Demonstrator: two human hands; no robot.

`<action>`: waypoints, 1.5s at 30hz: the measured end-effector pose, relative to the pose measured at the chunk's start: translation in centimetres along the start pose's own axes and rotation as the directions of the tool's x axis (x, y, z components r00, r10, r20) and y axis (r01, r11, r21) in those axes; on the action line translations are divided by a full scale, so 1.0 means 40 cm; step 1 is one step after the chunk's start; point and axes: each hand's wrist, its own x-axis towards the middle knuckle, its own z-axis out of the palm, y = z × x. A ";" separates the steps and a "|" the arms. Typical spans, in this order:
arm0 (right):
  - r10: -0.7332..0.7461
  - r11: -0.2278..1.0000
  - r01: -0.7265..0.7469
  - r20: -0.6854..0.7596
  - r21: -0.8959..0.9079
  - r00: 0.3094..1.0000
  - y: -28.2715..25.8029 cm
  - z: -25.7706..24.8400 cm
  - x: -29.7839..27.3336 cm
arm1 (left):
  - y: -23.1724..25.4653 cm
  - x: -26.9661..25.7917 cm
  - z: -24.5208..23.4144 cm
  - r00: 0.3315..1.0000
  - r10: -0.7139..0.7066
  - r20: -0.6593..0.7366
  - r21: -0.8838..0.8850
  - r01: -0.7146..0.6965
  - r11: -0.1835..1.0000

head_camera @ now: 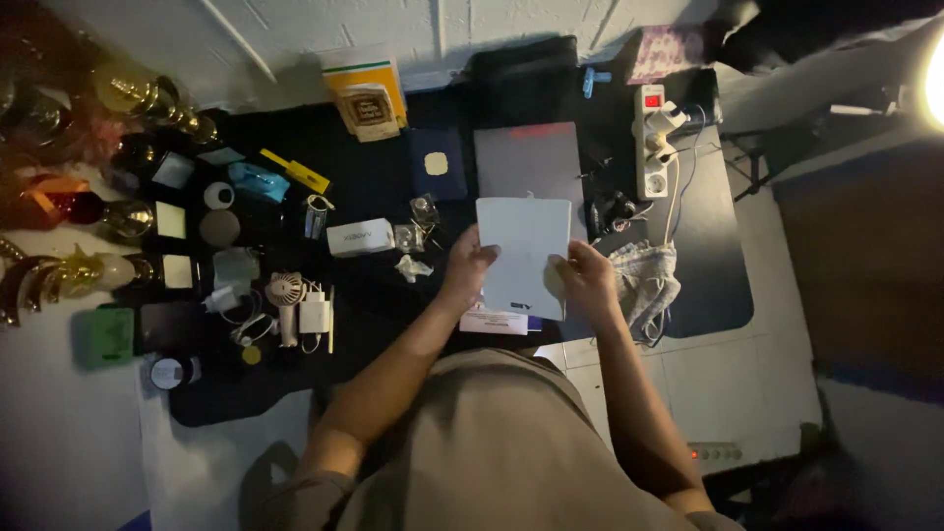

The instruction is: Cleaning and organizing items such as folders and books on a desk.

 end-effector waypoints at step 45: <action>-0.605 0.782 0.616 0.126 -0.092 0.786 -0.175 0.426 0.440 | 0.441 0.098 -0.351 0.542 0.823 -0.168 0.789 -0.427 0.442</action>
